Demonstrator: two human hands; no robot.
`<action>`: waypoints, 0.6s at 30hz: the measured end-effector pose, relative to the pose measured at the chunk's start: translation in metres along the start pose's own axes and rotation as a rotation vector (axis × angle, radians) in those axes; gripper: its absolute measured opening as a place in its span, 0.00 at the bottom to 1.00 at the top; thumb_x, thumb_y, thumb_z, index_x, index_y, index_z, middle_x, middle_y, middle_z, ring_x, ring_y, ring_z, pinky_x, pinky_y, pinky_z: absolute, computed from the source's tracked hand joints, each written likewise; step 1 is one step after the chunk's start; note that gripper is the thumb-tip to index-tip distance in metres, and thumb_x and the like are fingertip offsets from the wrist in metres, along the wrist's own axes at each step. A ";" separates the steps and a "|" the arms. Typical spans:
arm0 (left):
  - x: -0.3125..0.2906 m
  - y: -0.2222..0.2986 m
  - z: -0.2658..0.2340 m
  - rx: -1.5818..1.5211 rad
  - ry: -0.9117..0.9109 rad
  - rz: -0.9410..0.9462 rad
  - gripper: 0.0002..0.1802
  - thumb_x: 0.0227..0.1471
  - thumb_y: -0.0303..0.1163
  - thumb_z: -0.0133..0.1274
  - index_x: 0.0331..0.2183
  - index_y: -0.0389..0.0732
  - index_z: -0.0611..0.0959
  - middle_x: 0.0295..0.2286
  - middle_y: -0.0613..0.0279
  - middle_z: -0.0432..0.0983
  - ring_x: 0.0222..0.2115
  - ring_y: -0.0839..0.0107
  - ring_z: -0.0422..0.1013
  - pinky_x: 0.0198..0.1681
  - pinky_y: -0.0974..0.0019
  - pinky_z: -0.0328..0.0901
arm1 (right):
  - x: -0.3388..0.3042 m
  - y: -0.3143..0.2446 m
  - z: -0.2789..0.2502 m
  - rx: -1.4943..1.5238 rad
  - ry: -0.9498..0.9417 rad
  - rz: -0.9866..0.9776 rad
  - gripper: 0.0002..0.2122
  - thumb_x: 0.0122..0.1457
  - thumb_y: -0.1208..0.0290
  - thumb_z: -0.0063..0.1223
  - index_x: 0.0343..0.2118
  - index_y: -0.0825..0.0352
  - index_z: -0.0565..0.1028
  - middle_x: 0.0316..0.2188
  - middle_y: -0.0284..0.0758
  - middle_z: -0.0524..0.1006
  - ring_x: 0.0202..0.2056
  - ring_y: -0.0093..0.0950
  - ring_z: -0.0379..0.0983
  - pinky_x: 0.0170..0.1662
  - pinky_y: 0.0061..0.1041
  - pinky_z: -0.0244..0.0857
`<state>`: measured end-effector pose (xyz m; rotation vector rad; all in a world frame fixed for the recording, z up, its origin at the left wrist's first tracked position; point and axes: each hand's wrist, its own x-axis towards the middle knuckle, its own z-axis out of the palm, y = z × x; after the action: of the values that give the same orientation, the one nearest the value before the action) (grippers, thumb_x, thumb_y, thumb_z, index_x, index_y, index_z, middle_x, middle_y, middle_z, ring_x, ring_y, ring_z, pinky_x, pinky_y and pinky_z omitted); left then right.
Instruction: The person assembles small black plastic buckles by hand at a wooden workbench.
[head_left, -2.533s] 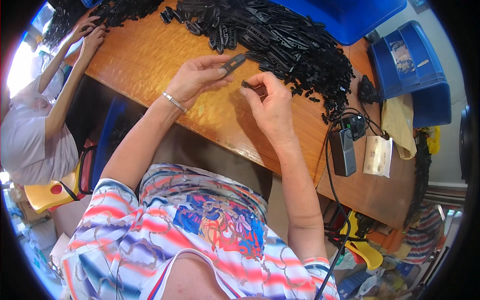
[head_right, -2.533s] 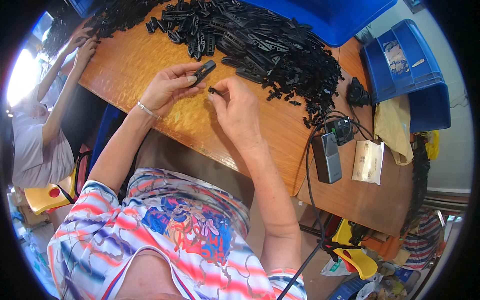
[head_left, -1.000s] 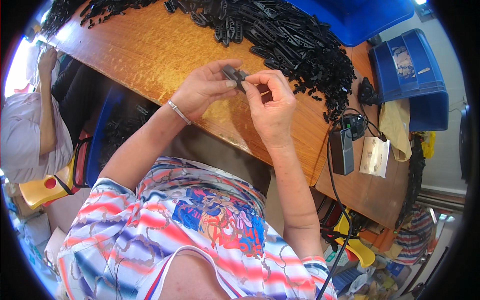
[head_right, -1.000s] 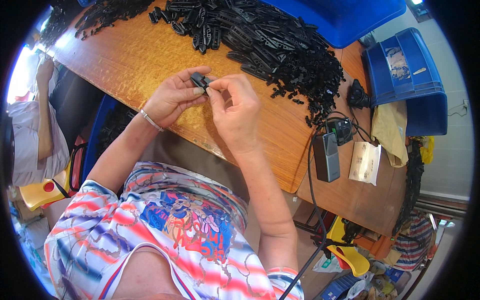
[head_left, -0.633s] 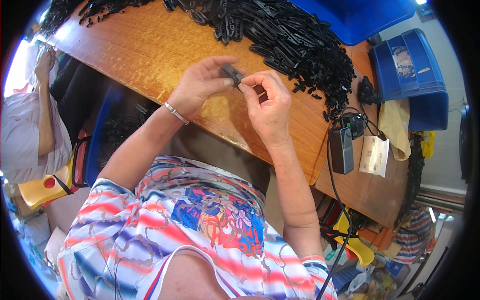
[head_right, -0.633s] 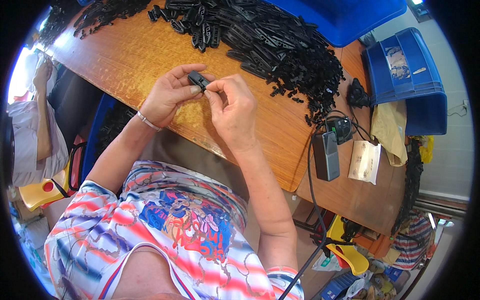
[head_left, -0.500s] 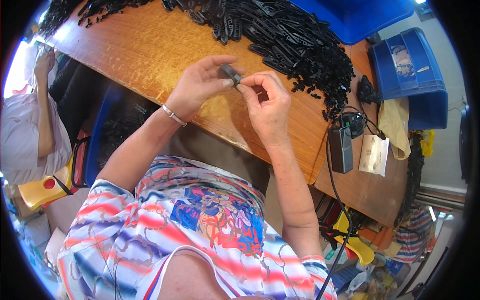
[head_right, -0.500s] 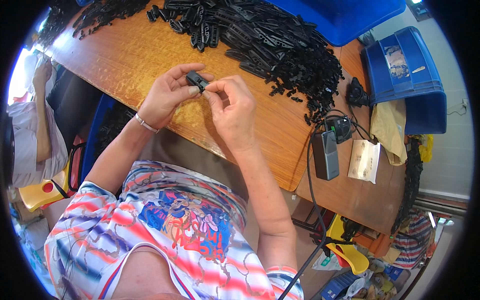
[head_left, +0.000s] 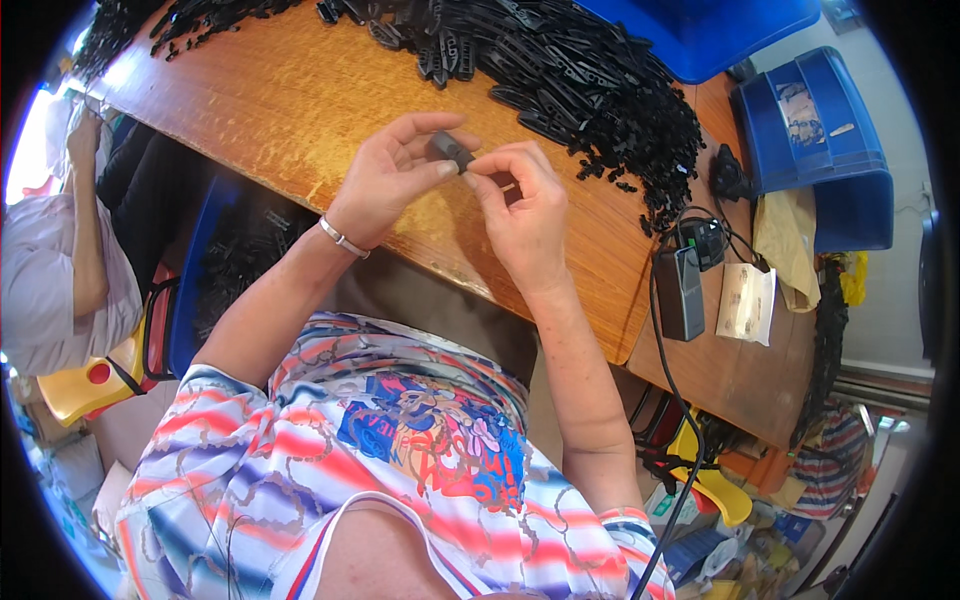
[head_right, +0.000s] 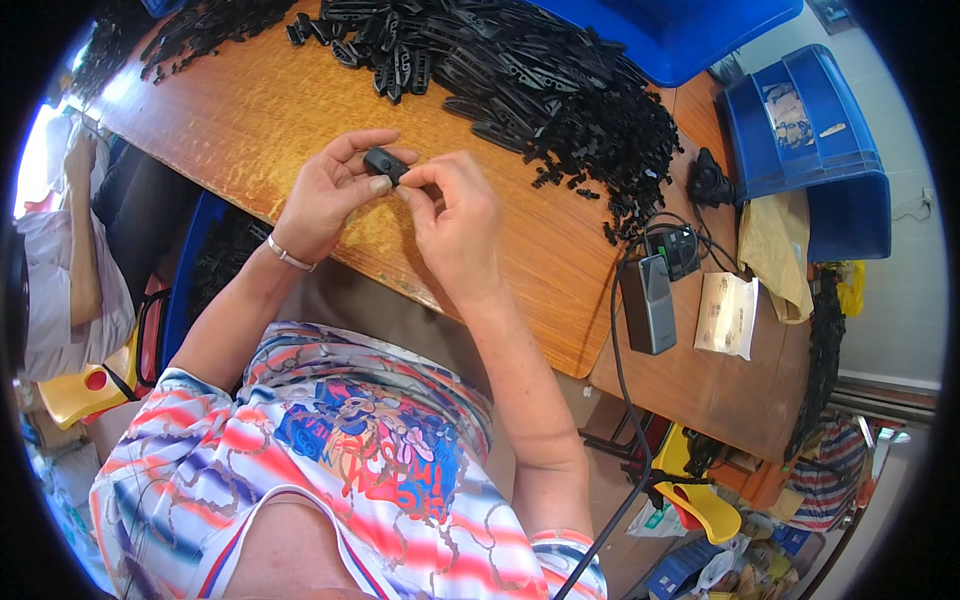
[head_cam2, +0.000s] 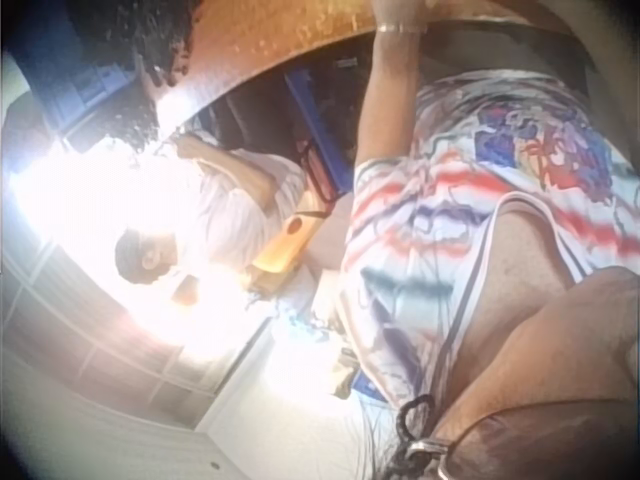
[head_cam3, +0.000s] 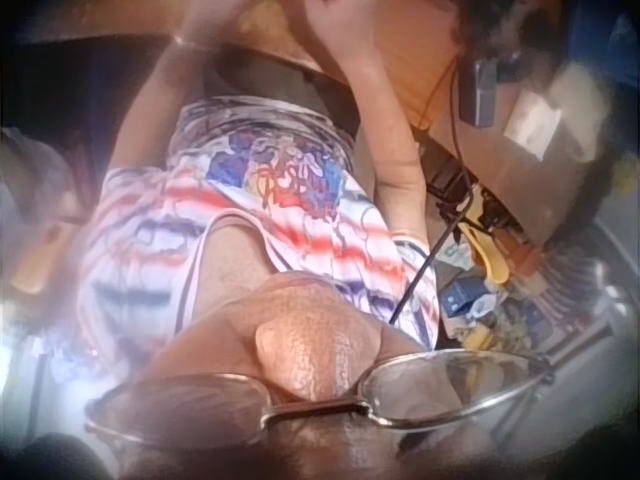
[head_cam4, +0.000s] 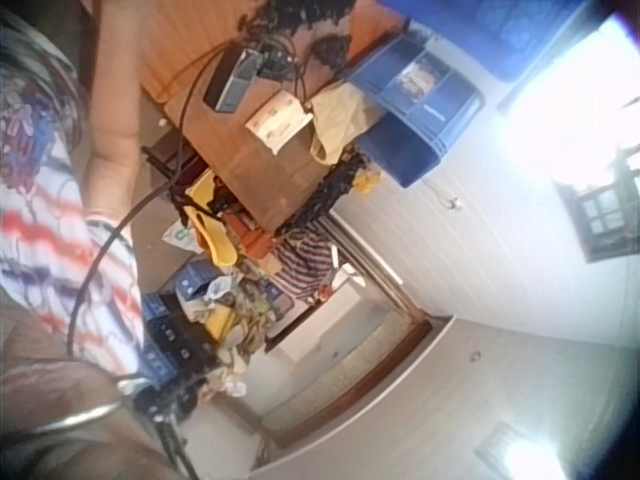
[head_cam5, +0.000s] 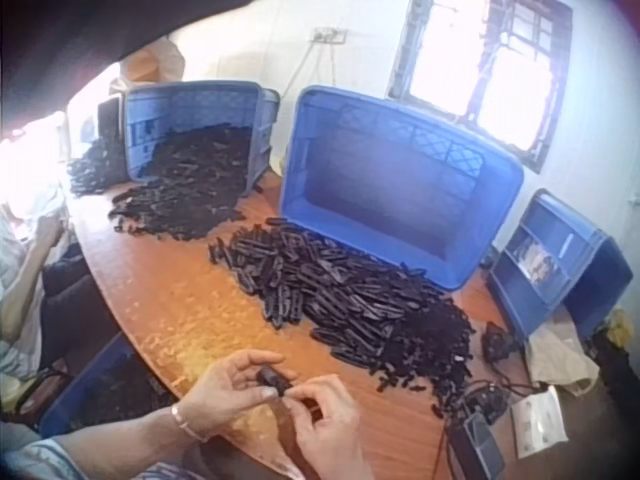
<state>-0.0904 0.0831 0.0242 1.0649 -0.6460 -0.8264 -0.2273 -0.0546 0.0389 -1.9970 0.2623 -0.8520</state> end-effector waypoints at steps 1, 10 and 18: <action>-0.001 0.000 0.003 0.037 0.004 0.006 0.29 0.63 0.17 0.58 0.64 0.32 0.73 0.54 0.50 0.80 0.54 0.69 0.77 0.62 0.65 0.71 | -0.001 0.002 -0.002 0.015 -0.041 0.066 0.08 0.55 0.87 0.67 0.36 0.71 0.80 0.36 0.38 0.78 0.31 0.27 0.77 0.33 0.27 0.71; -0.021 0.004 0.011 0.575 0.085 0.155 0.24 0.60 0.17 0.59 0.58 0.34 0.82 0.47 0.59 0.84 0.49 0.72 0.79 0.56 0.67 0.72 | -0.009 0.018 0.025 0.346 -0.053 0.550 0.14 0.53 0.78 0.77 0.38 0.70 0.79 0.32 0.32 0.83 0.32 0.19 0.77 0.37 0.23 0.73; -0.056 0.109 -0.104 0.983 -0.397 -0.320 0.16 0.55 0.29 0.64 0.46 0.34 0.87 0.43 0.60 0.84 0.47 0.70 0.78 0.55 0.63 0.70 | -0.005 0.018 -0.017 0.054 -0.275 0.284 0.09 0.56 0.71 0.72 0.35 0.69 0.83 0.33 0.39 0.84 0.36 0.33 0.82 0.41 0.33 0.75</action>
<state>-0.0092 0.2074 0.0846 1.9468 -1.3095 -1.0302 -0.2395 -0.0735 0.0271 -1.9414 0.3496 -0.3972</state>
